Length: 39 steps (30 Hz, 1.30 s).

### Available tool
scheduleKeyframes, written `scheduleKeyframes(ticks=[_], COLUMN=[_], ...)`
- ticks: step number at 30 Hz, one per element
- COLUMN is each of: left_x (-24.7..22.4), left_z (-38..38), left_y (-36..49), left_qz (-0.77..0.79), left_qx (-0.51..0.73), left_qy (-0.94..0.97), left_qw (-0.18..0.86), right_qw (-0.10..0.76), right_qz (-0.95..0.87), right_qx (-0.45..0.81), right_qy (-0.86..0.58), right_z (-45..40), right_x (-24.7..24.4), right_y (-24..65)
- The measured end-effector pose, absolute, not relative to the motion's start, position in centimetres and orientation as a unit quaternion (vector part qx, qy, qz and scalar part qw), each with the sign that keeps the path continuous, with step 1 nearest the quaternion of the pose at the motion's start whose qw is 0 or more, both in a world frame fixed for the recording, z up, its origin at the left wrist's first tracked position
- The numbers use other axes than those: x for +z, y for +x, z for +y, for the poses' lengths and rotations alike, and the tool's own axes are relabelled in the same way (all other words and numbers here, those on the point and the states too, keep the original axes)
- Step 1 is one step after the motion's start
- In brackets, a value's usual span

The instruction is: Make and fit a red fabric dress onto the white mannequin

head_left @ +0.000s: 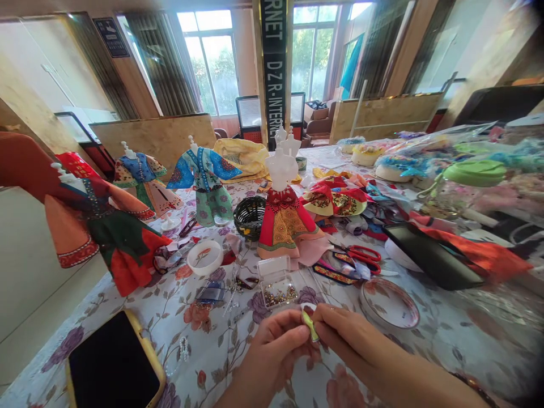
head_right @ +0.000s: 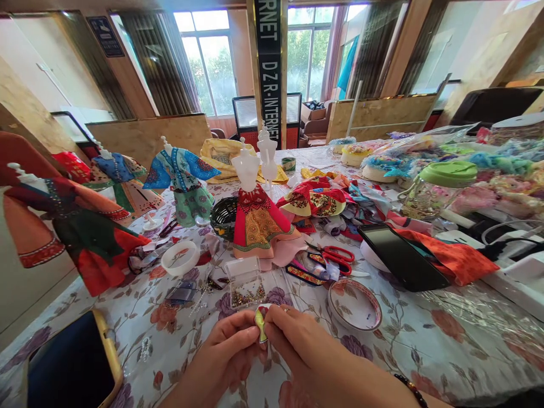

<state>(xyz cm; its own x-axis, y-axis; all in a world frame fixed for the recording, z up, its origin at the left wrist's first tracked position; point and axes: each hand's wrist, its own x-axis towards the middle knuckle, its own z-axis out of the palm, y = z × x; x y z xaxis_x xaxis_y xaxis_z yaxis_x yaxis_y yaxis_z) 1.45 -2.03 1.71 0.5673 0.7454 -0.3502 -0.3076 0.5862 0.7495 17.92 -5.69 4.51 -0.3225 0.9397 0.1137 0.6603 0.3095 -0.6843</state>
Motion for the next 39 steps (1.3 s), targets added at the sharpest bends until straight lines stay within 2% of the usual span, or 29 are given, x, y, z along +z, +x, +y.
scheduleKeyframes(ticks=[10,18,27,34,39], left_x=[2.6,2.8,2.7,2.7,2.9], left_z=[-2.1,-2.3,-2.3,-2.4,-2.5], left_y=[1.8,1.8,1.9,1.6,1.9], left_qz=[0.295,0.267,0.291,0.297,0.272], left_qx=[0.351,0.355,0.352,0.349,0.366], left_qy=[0.327,0.326,0.293,0.300,0.313], left_qw=[0.826,0.835,0.840,0.837,0.833], right_qw=[0.234,0.214,0.255,0.225,0.224], right_qz=[-0.777,-0.894,-0.882,-0.868,-0.872], right_qx=[0.255,0.125,0.139,0.209,0.189], right_qy=[-0.525,-0.374,-0.370,-0.390,-0.392], right_z=[-5.8,-7.0,-7.0,-6.9,-7.1], right_x=[4.5,0.8,0.1,0.1,0.2], right_y=[18.2,20.4,20.4,20.5,20.5])
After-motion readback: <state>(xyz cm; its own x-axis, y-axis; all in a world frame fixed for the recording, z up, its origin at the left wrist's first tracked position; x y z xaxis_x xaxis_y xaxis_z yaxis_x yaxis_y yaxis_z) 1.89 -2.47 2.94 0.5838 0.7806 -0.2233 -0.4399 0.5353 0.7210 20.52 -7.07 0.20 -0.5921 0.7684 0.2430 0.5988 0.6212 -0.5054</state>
